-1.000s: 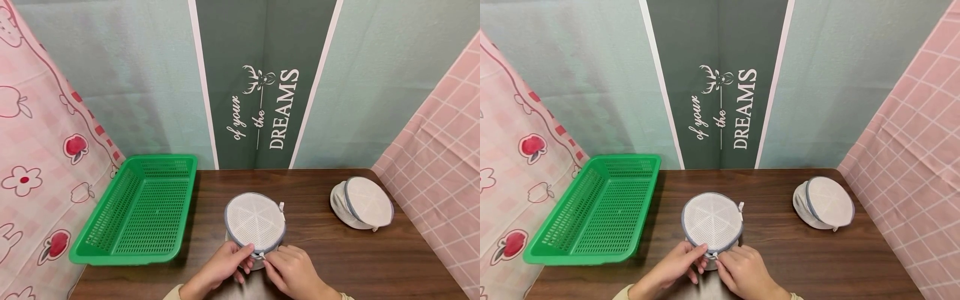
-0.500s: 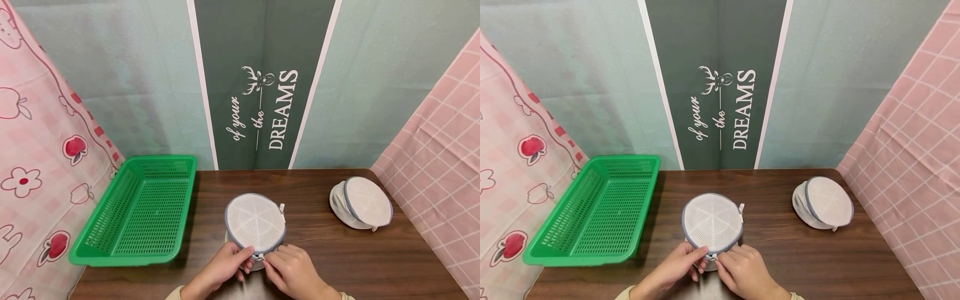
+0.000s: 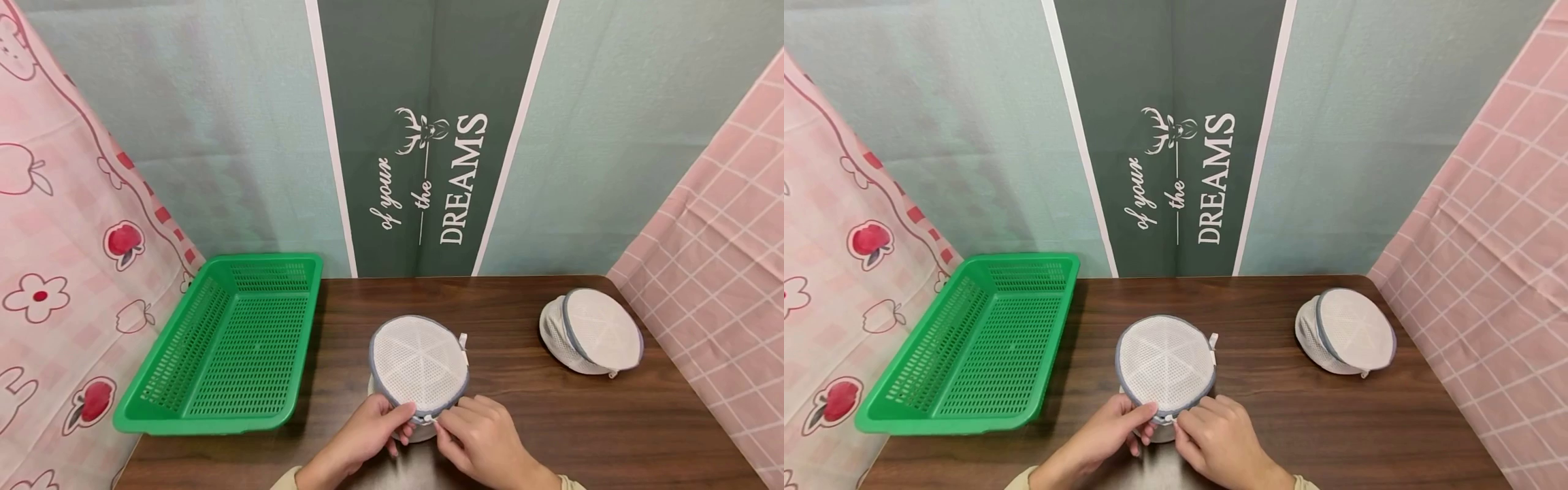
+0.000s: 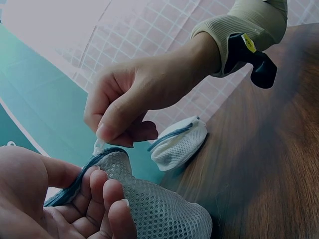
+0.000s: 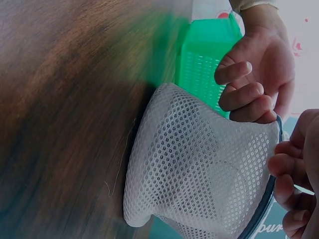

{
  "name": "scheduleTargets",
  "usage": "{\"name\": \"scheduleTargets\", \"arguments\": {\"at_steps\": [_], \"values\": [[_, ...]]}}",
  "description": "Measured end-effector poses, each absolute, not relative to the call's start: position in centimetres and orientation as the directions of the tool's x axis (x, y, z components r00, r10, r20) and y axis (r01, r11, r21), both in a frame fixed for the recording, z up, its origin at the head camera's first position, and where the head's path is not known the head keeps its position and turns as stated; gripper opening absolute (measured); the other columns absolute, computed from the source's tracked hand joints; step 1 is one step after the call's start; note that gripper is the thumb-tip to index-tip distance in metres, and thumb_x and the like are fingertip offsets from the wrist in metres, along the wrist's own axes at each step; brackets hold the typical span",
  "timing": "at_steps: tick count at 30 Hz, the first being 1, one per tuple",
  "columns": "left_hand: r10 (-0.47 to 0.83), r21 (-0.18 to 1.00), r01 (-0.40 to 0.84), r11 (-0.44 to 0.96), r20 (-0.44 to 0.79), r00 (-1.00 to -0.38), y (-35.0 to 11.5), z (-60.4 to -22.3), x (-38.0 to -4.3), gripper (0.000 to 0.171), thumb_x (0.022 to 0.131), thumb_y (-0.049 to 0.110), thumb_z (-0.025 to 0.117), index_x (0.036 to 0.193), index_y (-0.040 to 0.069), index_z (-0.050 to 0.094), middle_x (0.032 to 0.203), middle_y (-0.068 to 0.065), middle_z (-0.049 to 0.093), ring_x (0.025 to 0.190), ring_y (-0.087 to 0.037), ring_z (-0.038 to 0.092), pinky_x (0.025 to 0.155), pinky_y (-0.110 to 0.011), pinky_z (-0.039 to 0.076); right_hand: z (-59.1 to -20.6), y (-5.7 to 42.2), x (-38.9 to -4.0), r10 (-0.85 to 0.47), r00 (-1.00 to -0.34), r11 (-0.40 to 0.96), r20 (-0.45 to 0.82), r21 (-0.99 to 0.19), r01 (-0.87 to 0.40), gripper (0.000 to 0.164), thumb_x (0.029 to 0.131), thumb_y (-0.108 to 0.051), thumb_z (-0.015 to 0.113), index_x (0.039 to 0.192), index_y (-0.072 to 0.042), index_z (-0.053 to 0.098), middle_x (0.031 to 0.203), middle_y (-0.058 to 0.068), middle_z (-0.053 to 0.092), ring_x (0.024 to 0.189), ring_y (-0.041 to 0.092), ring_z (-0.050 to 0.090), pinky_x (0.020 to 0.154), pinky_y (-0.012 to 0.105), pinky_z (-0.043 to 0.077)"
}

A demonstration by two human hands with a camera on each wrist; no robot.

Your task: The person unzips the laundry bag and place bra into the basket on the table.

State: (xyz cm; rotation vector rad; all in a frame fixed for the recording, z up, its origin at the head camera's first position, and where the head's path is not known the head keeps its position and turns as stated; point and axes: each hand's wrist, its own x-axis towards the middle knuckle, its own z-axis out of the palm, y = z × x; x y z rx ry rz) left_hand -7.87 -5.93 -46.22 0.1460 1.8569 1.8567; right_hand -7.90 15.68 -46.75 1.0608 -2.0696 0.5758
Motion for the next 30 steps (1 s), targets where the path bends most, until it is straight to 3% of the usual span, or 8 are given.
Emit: {"name": "scheduleTargets", "arguments": {"at_steps": [20, 30], "values": [[0.415, 0.965, -0.258, 0.047, -0.254, -0.874, -6.2, -46.0, -7.8, 0.034, 0.102, 0.022, 0.058, 0.083, -0.005, 0.066, 0.068, 0.003, 0.059, 0.06, -0.008, 0.057, 0.047, -0.017, 0.044, -46.5, 16.6, -8.3, -0.489, -0.389, 0.605, 0.781, -0.018, -0.796, 0.036, 0.101, -0.027, 0.046, 0.065, -0.023, 0.05, 0.059, -0.015, 0.034, 0.053, 0.001, 0.03, 0.052, 0.016, 0.021], [0.418, 0.965, -0.259, 0.043, -0.252, -0.873, -6.3, -46.0, -7.8, 0.033, 0.102, 0.021, 0.059, 0.082, -0.004, 0.066, 0.068, 0.003, 0.058, 0.061, -0.007, 0.056, 0.047, -0.017, 0.044, -45.7, 17.0, -8.2, -0.475, -0.397, 0.622, 0.785, -0.02, -0.783, 0.035, 0.098, -0.024, 0.045, 0.063, -0.022, 0.047, 0.058, -0.017, 0.029, 0.054, -0.001, 0.024, 0.052, 0.015, 0.018]]}}
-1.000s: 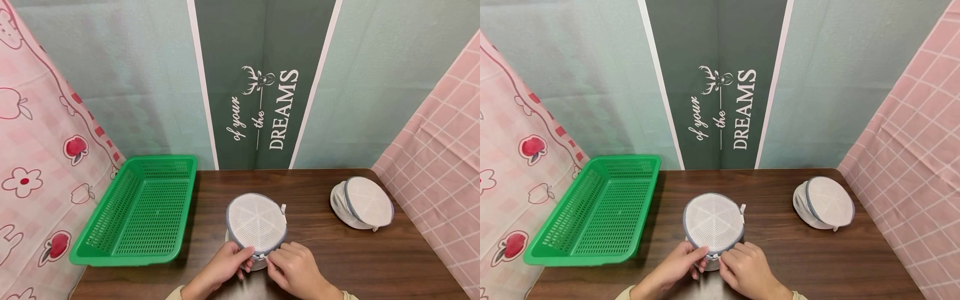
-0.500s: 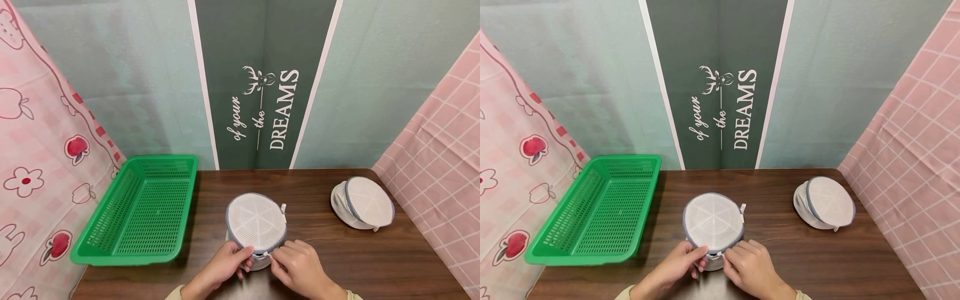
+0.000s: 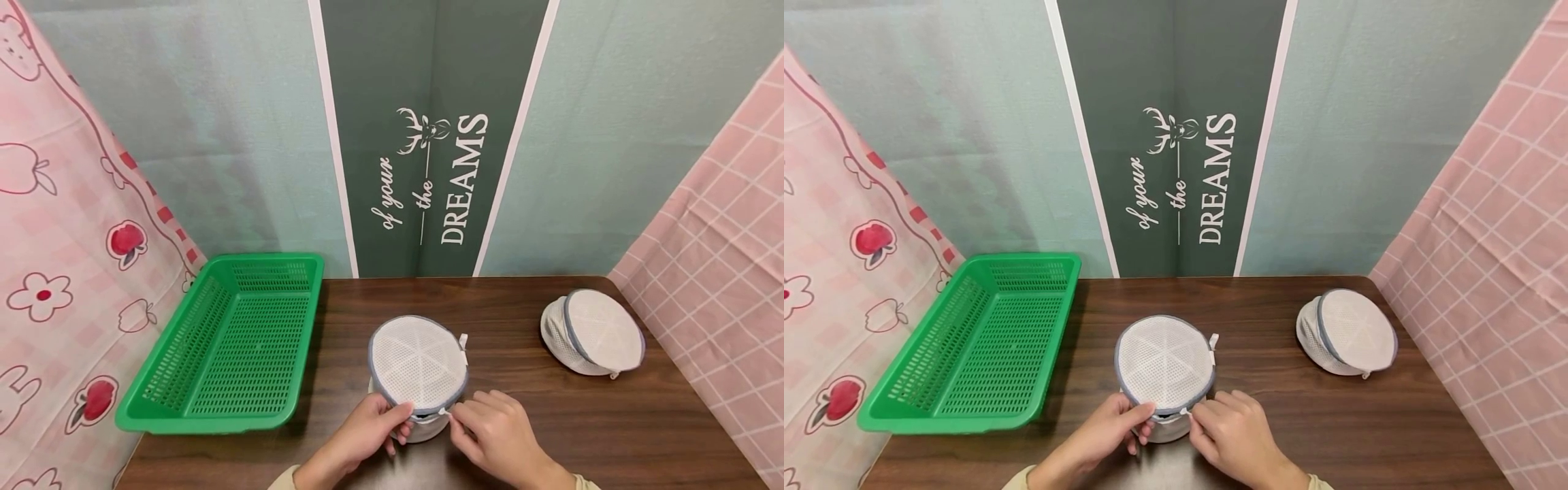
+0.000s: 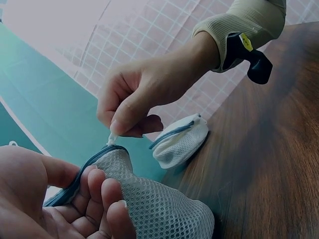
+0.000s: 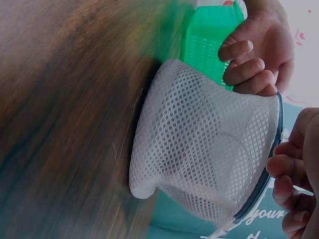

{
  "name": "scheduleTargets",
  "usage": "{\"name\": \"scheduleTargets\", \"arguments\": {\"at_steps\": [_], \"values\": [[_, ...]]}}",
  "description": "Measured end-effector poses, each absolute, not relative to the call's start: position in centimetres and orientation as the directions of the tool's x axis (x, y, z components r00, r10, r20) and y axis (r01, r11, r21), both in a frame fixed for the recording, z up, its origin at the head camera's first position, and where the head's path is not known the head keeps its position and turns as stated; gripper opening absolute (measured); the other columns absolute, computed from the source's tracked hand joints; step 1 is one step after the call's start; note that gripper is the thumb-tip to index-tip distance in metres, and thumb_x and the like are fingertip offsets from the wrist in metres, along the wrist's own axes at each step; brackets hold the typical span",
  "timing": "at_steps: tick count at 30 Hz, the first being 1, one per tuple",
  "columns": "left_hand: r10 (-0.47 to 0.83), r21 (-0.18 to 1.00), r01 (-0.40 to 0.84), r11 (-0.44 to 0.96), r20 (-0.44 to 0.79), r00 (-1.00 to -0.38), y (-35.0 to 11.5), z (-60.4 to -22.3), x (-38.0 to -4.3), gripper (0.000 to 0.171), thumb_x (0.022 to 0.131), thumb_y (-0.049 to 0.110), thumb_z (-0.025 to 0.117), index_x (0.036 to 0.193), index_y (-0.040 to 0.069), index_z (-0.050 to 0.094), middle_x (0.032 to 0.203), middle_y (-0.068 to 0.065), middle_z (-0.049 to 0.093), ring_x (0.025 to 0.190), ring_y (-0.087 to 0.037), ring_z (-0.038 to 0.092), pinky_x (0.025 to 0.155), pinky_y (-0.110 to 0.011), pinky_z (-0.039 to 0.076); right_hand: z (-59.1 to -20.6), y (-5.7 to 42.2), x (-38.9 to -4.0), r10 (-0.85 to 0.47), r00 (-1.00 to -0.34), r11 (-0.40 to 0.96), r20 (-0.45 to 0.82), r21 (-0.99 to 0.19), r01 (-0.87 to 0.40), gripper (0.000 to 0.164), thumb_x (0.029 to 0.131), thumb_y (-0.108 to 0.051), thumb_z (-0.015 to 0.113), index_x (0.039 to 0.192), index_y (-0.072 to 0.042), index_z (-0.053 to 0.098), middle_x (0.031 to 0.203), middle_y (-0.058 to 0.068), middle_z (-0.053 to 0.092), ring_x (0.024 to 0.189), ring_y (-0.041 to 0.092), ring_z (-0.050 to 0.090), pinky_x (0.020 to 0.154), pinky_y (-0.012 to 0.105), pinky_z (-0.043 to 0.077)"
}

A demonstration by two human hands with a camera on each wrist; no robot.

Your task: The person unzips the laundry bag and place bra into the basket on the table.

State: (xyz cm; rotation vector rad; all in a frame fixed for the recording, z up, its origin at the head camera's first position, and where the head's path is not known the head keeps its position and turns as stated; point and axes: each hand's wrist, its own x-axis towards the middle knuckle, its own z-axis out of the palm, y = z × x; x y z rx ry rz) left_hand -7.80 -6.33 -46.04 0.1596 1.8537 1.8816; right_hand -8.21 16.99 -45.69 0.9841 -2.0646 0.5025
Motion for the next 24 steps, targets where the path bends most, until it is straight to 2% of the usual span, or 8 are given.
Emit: {"name": "scheduleTargets", "arguments": {"at_steps": [14, 24], "values": [[0.42, 0.966, -0.256, 0.047, -0.251, -0.872, -6.6, -46.1, -7.9, 0.031, 0.1, 0.019, 0.059, 0.082, -0.005, 0.066, 0.068, 0.003, 0.058, 0.061, -0.007, 0.056, 0.047, -0.017, 0.045, -46.3, 18.0, -8.6, -0.449, -0.423, 0.651, 0.787, -0.036, -0.758, 0.032, 0.095, -0.024, 0.047, 0.063, -0.023, 0.046, 0.058, -0.018, 0.03, 0.055, -0.002, 0.025, 0.051, 0.014, 0.019], [0.426, 0.966, -0.254, 0.059, -0.254, -0.868, -6.6, -46.1, -8.0, 0.031, 0.1, 0.017, 0.058, 0.081, -0.007, 0.065, 0.067, 0.003, 0.058, 0.061, -0.008, 0.056, 0.048, -0.017, 0.045, -46.2, 18.5, -8.8, -0.443, -0.415, 0.667, 0.795, -0.018, -0.745, 0.025, 0.086, -0.019, 0.049, 0.062, -0.023, 0.044, 0.057, -0.018, 0.028, 0.053, 0.001, 0.025, 0.05, 0.017, 0.02]]}}
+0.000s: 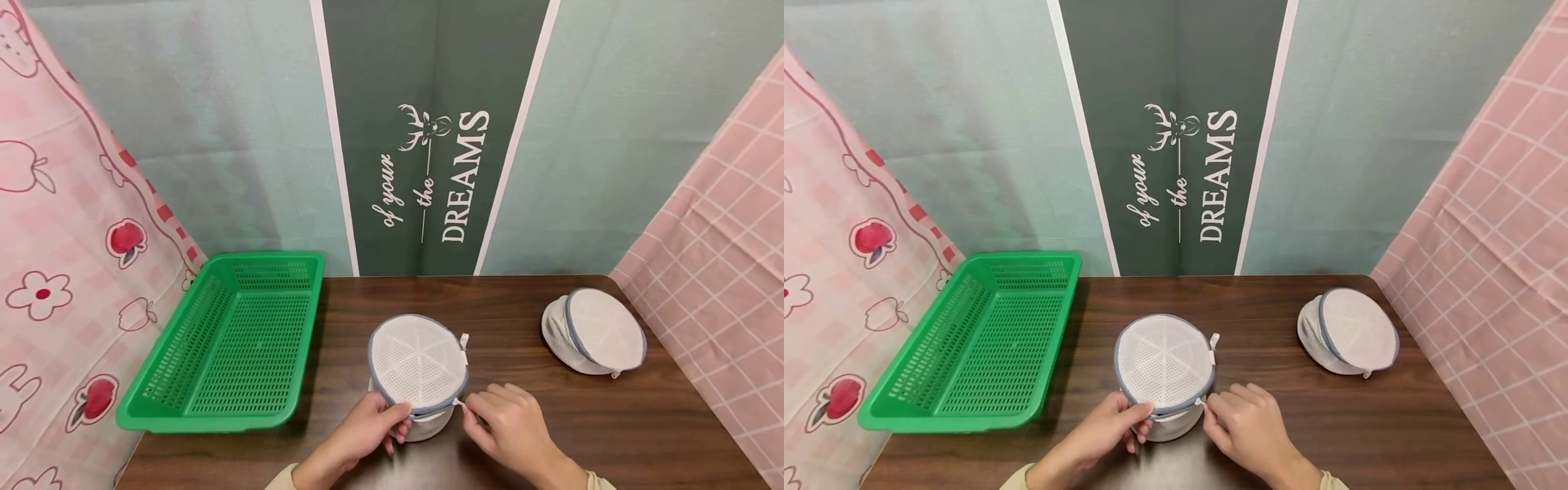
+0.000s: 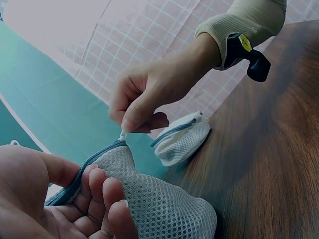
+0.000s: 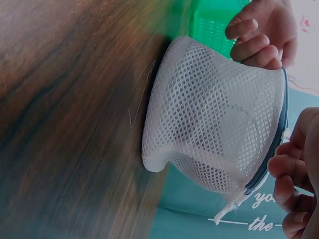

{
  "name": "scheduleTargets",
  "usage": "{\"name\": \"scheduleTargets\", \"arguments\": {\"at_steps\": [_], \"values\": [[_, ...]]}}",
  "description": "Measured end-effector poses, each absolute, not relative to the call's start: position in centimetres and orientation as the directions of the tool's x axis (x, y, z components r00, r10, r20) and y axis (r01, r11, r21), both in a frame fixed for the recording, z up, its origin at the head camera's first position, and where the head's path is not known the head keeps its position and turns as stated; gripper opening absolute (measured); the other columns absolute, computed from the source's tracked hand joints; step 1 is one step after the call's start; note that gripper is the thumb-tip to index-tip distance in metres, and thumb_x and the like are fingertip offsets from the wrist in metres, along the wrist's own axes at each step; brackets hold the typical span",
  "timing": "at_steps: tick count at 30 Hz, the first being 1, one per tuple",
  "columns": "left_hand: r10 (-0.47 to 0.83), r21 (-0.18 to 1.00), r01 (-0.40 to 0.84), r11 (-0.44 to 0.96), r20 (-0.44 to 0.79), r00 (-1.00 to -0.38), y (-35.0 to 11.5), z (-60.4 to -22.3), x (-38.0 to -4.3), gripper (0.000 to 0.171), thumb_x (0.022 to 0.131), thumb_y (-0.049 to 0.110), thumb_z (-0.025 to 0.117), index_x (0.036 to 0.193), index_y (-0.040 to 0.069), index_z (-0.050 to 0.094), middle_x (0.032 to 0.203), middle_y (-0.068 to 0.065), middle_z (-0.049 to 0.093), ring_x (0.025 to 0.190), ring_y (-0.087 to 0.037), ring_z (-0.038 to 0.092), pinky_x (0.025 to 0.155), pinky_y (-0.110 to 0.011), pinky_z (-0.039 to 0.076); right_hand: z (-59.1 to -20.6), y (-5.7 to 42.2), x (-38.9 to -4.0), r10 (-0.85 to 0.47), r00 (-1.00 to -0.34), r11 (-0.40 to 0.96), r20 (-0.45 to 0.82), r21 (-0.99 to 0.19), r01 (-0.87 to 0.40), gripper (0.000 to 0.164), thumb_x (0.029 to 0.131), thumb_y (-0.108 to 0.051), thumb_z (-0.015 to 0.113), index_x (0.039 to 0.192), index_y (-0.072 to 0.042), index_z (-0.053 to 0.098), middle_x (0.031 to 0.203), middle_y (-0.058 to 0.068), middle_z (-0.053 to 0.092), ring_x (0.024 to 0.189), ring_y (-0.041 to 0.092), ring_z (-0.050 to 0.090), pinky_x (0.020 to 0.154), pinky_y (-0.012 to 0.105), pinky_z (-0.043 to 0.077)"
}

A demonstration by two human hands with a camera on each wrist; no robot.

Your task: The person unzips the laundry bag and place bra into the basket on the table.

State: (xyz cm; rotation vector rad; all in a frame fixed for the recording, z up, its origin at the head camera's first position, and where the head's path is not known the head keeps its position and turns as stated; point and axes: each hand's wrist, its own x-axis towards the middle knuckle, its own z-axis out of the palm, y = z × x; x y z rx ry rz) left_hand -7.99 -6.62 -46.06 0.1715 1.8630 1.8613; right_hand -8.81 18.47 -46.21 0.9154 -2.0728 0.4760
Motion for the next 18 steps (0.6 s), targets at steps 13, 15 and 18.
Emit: {"name": "scheduleTargets", "arguments": {"at_steps": [13, 15, 18], "values": [[0.418, 0.963, -0.263, 0.059, -0.263, -0.869, -6.7, -45.9, -7.9, 0.029, 0.099, 0.017, 0.058, 0.079, -0.003, 0.065, 0.067, 0.003, 0.058, 0.06, -0.007, 0.055, 0.048, -0.016, 0.044, -47.0, 19.5, -9.4, -0.414, -0.445, 0.703, 0.794, -0.031, -0.71, 0.022, 0.083, -0.019, 0.05, 0.061, -0.023, 0.046, 0.057, -0.018, 0.03, 0.053, 0.001, 0.025, 0.049, 0.018, 0.021], [0.418, 0.963, -0.263, 0.057, -0.262, -0.87, -6.7, -45.9, -7.9, 0.029, 0.099, 0.017, 0.058, 0.079, -0.003, 0.065, 0.066, 0.003, 0.057, 0.06, -0.007, 0.055, 0.048, -0.016, 0.044, -47.1, 19.7, -9.6, -0.409, -0.451, 0.711, 0.794, -0.033, -0.703, 0.022, 0.083, -0.019, 0.05, 0.062, -0.023, 0.046, 0.057, -0.018, 0.031, 0.052, 0.001, 0.026, 0.049, 0.018, 0.021], [0.417, 0.962, -0.267, 0.056, -0.265, -0.869, -6.7, -45.9, -7.9, 0.028, 0.099, 0.017, 0.058, 0.078, -0.002, 0.065, 0.066, 0.003, 0.057, 0.06, -0.007, 0.055, 0.048, -0.016, 0.044, -47.3, 19.9, -9.8, -0.406, -0.455, 0.717, 0.793, -0.033, -0.697, 0.022, 0.083, -0.02, 0.05, 0.062, -0.023, 0.047, 0.057, -0.018, 0.032, 0.05, 0.003, 0.027, 0.048, 0.019, 0.022]]}}
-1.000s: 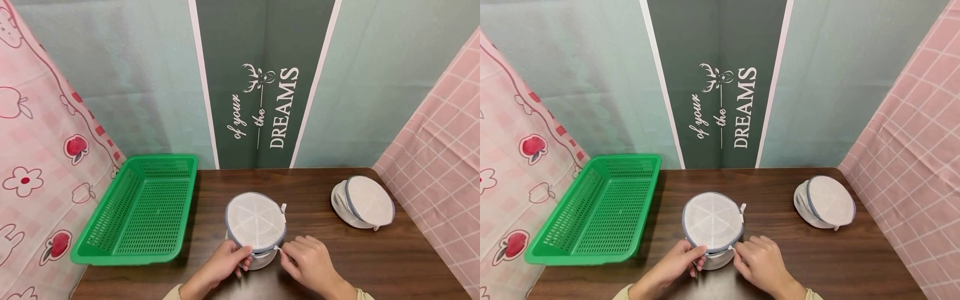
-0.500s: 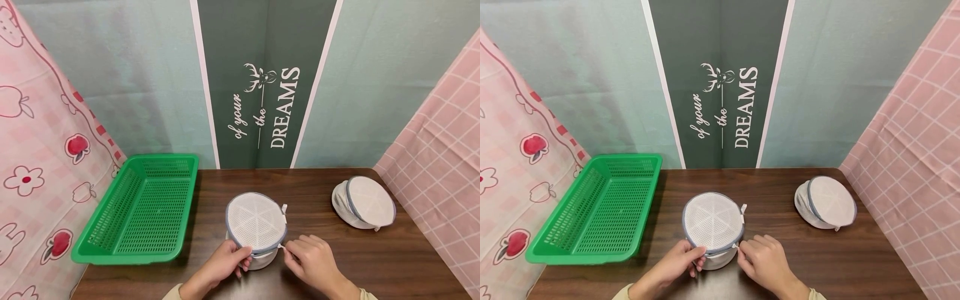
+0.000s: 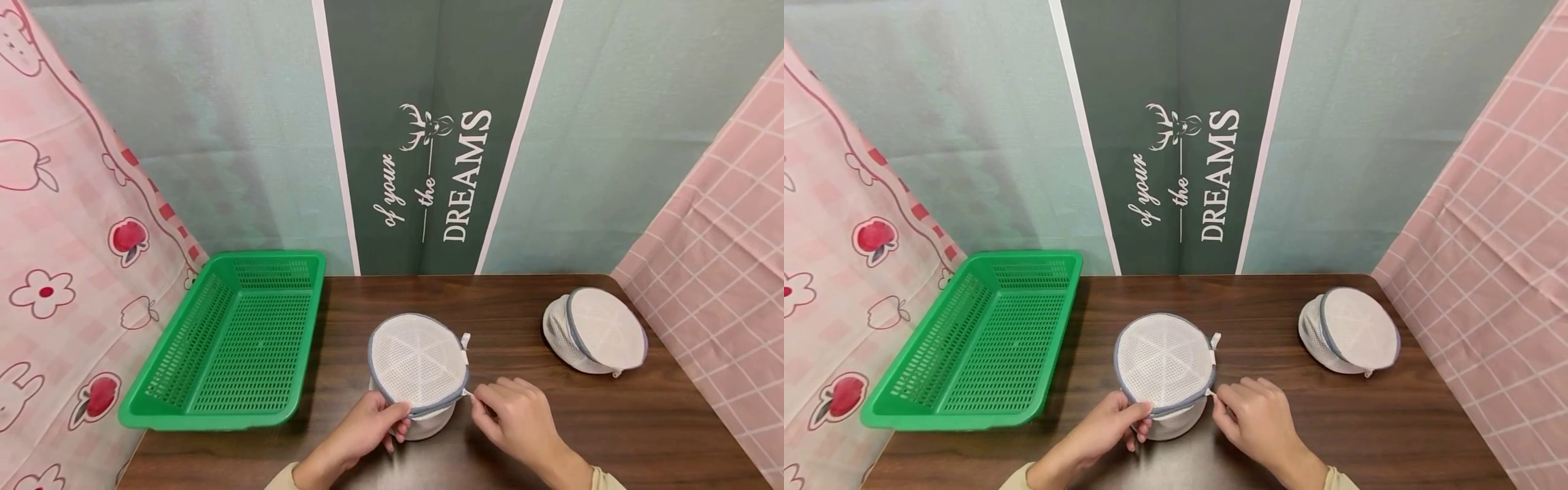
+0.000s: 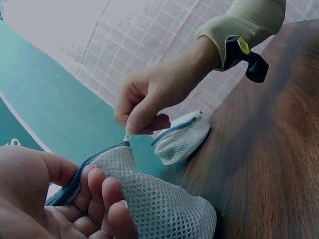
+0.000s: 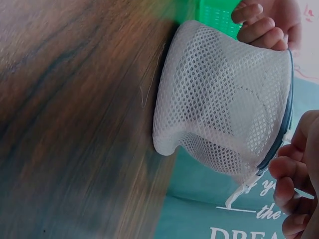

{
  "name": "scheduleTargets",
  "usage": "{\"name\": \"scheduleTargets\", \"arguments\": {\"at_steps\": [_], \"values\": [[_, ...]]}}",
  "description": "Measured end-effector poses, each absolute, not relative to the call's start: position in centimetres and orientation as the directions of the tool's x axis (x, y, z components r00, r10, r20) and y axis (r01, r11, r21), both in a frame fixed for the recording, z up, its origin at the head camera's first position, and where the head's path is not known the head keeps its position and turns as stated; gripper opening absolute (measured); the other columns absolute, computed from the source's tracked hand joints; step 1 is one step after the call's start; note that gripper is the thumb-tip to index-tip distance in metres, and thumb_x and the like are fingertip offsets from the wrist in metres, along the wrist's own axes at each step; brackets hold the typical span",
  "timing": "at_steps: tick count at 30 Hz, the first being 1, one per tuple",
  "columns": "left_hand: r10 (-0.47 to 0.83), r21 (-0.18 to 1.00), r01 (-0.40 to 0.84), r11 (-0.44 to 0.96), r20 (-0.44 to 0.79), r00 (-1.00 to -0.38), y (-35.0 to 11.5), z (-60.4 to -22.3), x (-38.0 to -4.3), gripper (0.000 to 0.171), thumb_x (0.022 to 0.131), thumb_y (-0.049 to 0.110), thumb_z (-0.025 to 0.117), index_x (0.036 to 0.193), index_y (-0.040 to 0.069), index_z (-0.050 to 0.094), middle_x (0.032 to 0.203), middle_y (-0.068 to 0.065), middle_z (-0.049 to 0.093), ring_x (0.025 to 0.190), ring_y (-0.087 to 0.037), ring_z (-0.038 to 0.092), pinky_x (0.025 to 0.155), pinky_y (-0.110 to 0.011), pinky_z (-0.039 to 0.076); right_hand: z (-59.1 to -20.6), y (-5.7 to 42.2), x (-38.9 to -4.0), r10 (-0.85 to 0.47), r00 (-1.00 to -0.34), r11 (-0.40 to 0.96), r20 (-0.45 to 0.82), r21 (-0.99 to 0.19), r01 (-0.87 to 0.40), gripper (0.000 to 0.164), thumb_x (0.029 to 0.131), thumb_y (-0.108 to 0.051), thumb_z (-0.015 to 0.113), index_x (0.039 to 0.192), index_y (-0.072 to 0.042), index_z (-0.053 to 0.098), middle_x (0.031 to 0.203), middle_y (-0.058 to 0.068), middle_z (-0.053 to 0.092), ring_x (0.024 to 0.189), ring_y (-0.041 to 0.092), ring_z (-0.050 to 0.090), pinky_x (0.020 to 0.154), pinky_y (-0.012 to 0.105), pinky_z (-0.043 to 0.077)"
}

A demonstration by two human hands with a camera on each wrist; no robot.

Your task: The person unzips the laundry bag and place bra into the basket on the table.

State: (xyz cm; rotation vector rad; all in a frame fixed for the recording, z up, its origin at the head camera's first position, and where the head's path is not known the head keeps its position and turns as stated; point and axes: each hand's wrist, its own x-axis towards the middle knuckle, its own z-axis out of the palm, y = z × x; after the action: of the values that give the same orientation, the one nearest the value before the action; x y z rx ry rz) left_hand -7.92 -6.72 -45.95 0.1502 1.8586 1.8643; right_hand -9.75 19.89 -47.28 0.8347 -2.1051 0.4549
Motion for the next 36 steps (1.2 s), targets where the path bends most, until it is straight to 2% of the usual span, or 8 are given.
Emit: {"name": "scheduleTargets", "arguments": {"at_steps": [8, 14, 27, 36], "values": [[0.411, 0.963, -0.261, 0.073, -0.268, -0.872, -6.7, -45.9, -8.0, 0.025, 0.096, 0.016, 0.057, 0.076, 0.002, 0.063, 0.064, 0.004, 0.057, 0.058, -0.007, 0.055, 0.048, -0.017, 0.043, -47.6, 20.6, -10.1, -0.392, -0.486, 0.748, 0.781, -0.038, -0.663, 0.023, 0.084, -0.021, 0.048, 0.061, -0.025, 0.044, 0.057, -0.019, 0.031, 0.051, 0.002, 0.028, 0.046, 0.021, 0.023], [0.404, 0.964, -0.255, 0.081, -0.266, -0.875, -6.7, -46.0, -8.0, 0.025, 0.096, 0.015, 0.057, 0.075, 0.002, 0.063, 0.064, 0.003, 0.056, 0.057, -0.008, 0.055, 0.048, -0.017, 0.043, -47.6, 20.8, -10.5, -0.39, -0.482, 0.75, 0.785, -0.033, -0.661, 0.026, 0.085, -0.021, 0.048, 0.06, -0.024, 0.041, 0.057, -0.018, 0.029, 0.05, 0.003, 0.026, 0.046, 0.021, 0.022], [0.388, 0.964, -0.245, 0.102, -0.265, -0.883, -6.7, -46.0, -8.0, 0.023, 0.093, 0.014, 0.057, 0.072, 0.007, 0.06, 0.062, 0.003, 0.054, 0.055, -0.009, 0.052, 0.047, -0.017, 0.043, -47.9, 21.3, -11.2, -0.37, -0.504, 0.78, 0.78, -0.034, -0.625, 0.026, 0.085, -0.023, 0.048, 0.06, -0.024, 0.042, 0.055, -0.015, 0.03, 0.047, 0.007, 0.029, 0.043, 0.025, 0.025], [0.408, 0.964, -0.246, 0.101, -0.265, -0.874, -6.7, -46.1, -8.0, 0.024, 0.093, 0.014, 0.056, 0.07, 0.008, 0.058, 0.061, 0.004, 0.053, 0.055, -0.008, 0.05, 0.048, -0.017, 0.043, -48.0, 21.4, -11.6, -0.367, -0.568, 0.789, 0.736, -0.076, -0.609, 0.021, 0.082, -0.022, 0.052, 0.062, -0.024, 0.047, 0.055, -0.014, 0.034, 0.047, 0.008, 0.031, 0.043, 0.026, 0.025]]}}
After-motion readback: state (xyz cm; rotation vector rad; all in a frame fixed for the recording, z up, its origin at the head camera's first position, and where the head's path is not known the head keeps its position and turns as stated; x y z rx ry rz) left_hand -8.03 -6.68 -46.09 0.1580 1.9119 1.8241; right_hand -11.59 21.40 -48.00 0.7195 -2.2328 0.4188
